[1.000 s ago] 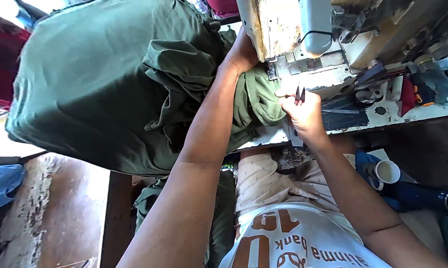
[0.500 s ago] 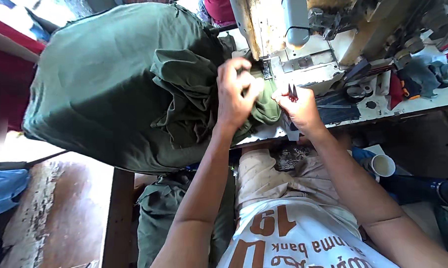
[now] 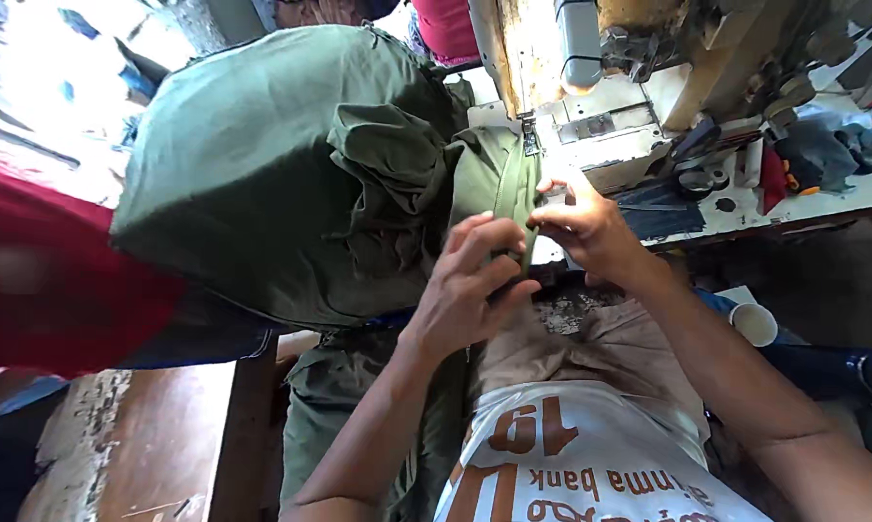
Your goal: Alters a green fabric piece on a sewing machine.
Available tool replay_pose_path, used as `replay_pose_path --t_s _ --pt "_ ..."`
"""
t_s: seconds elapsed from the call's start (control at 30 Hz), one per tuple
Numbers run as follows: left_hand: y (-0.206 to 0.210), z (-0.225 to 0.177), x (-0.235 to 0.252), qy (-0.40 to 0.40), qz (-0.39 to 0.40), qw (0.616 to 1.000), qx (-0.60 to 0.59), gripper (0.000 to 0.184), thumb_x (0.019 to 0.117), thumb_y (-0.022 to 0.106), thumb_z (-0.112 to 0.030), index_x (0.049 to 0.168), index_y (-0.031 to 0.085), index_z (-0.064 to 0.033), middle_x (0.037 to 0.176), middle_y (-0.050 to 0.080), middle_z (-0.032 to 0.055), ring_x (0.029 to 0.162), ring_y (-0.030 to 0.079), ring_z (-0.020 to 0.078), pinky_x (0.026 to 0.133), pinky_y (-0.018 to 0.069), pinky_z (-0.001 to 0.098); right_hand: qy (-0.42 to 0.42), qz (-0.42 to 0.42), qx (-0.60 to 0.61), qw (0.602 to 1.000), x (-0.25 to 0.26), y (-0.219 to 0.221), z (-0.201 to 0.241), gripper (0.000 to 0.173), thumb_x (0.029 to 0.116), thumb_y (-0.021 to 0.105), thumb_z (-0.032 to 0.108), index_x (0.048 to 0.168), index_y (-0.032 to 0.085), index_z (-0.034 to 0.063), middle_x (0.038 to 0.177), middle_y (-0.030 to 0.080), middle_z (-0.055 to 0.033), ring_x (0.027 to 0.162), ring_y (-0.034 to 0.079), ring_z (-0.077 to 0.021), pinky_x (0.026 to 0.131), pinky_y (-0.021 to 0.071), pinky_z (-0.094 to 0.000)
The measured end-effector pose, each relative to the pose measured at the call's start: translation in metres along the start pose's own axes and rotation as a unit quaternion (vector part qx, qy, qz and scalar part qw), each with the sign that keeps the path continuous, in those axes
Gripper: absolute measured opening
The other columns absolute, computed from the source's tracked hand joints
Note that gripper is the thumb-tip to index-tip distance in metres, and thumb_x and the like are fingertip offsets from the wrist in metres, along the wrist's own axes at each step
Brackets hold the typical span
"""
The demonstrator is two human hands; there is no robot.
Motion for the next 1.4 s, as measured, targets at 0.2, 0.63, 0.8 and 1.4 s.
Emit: replay_pose_path --t_s 0.2,0.63,0.8,1.4 --pt "0.072 0.045 -0.007 0.003 -0.083 0.992 0.091 0.046 0.0843 0.082 -0.048 0.115 0.071 -0.0156 0.111 0.063 0.0096 0.107 0.058 0.026 0.098 0.0456 0.0424 0.056 -0.003 0.154 0.987 -0.043 -0.001 0.0 0.011 0.0978 0.066 0.003 0.106 0.073 0.0036 0.11 0.071 -0.0054 0.103 0.068 -0.0128 0.093 0.0595 -0.0313" --pt "0.058 0.074 0.03 -0.038 0.029 0.969 0.24 0.013 0.0898 0.063 -0.011 0.089 0.075 -0.0165 0.131 0.067 0.0026 0.126 0.057 0.0291 0.116 0.0287 0.0589 0.202 -0.095 0.198 0.955 -0.053 0.007 -0.005 0.009 0.0983 0.068 0.009 0.105 0.073 0.0054 0.098 0.07 -0.0037 0.066 0.063 -0.0092 0.055 0.056 -0.0244" --pt "0.05 0.085 0.044 -0.044 0.032 0.967 0.248 0.014 0.0895 0.061 -0.011 0.091 0.074 -0.0155 0.132 0.067 0.0025 0.128 0.057 0.0285 0.116 0.0277 0.0602 0.222 -0.116 0.206 0.946 -0.036 0.012 -0.018 0.009 0.0992 0.066 0.011 0.104 0.073 0.0062 0.094 0.07 -0.0033 0.07 0.062 -0.0098 0.06 0.0536 -0.0254" --pt "0.074 0.085 0.057 -0.046 -0.123 0.975 0.179 0.022 0.097 0.068 -0.02 0.117 0.077 -0.0157 0.116 0.076 0.0036 0.116 0.068 0.0218 0.115 0.038 0.0548 0.164 -0.165 0.243 0.942 0.009 -0.001 -0.006 0.012 0.0962 0.065 -0.001 0.105 0.073 0.0012 0.093 0.073 -0.0049 0.068 0.061 -0.0058 0.061 0.0516 -0.0213"
Point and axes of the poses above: each hand's wrist, its own x-axis towards the middle knuckle, its own y-axis out of the palm, z = x × y, the point moved 4 cm from there along x, towards the middle knuckle
